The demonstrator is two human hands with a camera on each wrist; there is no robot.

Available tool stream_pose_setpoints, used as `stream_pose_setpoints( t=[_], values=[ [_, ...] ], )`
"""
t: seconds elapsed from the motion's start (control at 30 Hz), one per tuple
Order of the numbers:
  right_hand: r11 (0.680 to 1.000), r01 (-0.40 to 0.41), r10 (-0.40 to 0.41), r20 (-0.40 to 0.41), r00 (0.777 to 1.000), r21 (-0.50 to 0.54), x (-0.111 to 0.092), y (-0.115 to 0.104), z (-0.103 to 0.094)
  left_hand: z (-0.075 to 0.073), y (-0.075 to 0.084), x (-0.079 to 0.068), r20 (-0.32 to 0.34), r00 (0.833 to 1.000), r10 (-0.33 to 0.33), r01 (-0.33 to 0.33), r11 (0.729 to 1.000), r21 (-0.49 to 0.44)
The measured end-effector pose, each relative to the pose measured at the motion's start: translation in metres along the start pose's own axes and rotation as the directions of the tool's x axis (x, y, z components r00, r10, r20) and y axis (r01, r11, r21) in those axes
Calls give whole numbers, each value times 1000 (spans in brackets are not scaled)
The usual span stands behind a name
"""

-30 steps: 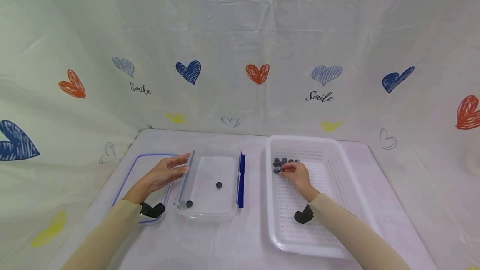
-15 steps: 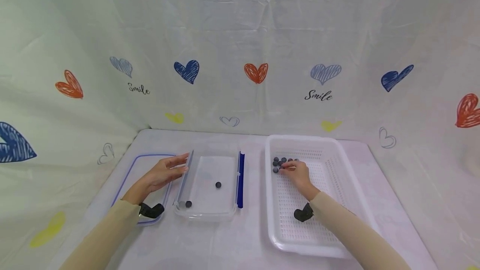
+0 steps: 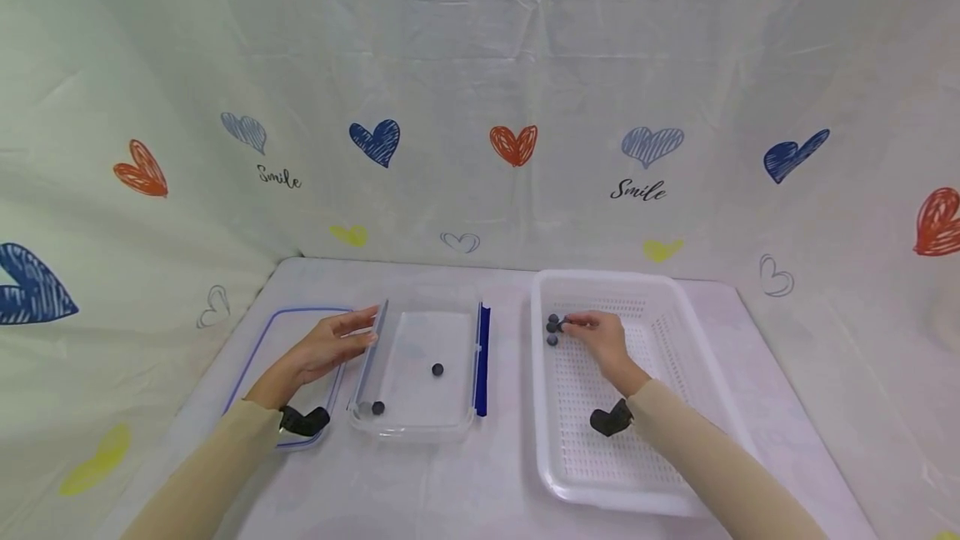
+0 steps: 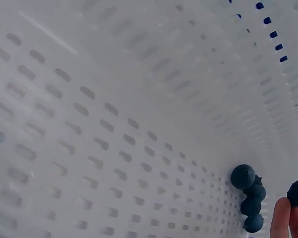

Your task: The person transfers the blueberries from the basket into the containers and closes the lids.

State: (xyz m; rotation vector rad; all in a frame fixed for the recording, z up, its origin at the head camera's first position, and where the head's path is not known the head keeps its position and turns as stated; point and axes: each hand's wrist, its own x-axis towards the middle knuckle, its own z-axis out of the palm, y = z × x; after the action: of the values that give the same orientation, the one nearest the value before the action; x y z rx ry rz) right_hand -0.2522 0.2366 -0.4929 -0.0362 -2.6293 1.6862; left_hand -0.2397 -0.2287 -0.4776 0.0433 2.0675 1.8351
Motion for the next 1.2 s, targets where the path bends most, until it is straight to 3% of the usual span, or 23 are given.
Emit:
stream_pose_setpoints(
  t=[0.37,0.73,1.2],
  values=[
    [993,-1,0,2,1000,120,-1,-22,-9,-2,-1,-1,17,999,27,-26,999,-23],
    [992,13,-11,-17,1000,124,-1,-40,-13,-1,-2,0,26,999,36,-35,999,-38],
    [984,63,-66,14,998,167,-4,-62,-11,-1,-1,-1,16,1000,25,-25,999,-31]
  ],
)
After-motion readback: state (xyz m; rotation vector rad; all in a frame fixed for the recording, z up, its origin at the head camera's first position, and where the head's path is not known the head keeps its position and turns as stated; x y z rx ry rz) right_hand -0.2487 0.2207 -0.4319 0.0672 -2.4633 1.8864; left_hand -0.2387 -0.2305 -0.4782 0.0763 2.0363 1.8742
